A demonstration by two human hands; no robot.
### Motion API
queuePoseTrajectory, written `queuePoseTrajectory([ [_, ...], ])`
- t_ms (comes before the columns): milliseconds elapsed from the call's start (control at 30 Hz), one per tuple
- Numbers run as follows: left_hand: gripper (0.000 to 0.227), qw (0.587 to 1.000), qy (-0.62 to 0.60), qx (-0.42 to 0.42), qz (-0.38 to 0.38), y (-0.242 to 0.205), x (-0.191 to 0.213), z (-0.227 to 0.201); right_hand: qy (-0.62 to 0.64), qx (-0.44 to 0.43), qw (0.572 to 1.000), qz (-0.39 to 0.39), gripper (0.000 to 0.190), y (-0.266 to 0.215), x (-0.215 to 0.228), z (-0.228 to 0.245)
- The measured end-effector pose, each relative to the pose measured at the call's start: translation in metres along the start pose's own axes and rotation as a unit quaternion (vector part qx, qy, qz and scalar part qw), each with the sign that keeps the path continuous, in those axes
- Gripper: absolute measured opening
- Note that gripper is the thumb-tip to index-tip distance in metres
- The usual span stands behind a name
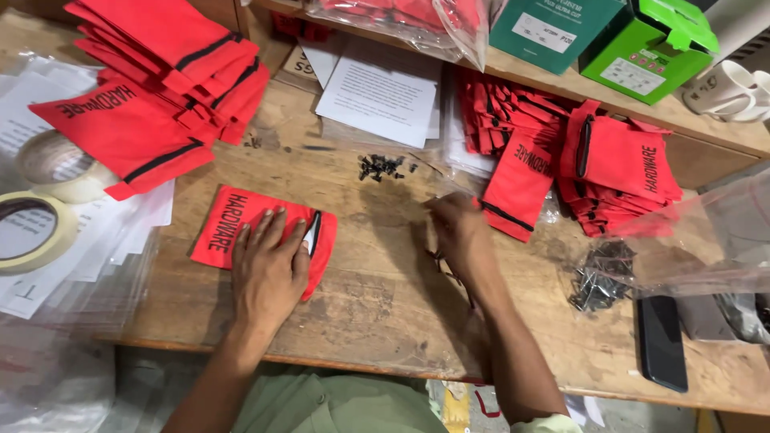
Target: Folding instruction sheets and placing them into small red pouches along with hardware screws.
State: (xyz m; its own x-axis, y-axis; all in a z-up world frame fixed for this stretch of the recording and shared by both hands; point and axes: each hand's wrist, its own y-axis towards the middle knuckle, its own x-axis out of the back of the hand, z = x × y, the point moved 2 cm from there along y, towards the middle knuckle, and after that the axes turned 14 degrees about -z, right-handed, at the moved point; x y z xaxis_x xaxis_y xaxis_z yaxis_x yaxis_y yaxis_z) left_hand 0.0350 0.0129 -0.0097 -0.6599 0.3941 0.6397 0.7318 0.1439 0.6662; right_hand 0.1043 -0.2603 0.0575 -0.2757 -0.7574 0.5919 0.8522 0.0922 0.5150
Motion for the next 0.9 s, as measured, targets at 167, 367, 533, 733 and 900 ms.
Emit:
queuePoseTrajectory([
  [167, 0.033, 0.999, -0.035, 0.008, -0.014, -0.002, 0.0, -0.001, -0.168, 0.121, 0.978, -0.012, 0.026, 0.008, 0.007, -0.046],
  [367, 0.031, 0.999, -0.041, 0.008, -0.019, 0.0, 0.003, -0.004, -0.184, 0.151, 0.971, 0.019, 0.013, 0.01, -0.006, -0.043],
  [533, 0.022, 0.989, -0.123, 0.057, -0.066, 0.002, 0.012, -0.003, -0.142, 0.228, 0.952, -0.15, 0.025, 0.017, -0.018, -0.033],
  [733, 0.017, 0.972, -0.199, 0.08, -0.1, 0.002, 0.018, -0.008, 0.315, -0.156, 0.935, -0.04, 0.014, 0.001, -0.037, -0.023],
  [900, 0.017, 0.963, -0.213, 0.114, -0.119, 0.003, 0.023, -0.007, 0.337, -0.175, 0.925, -0.012, 0.014, -0.014, -0.058, 0.019],
])
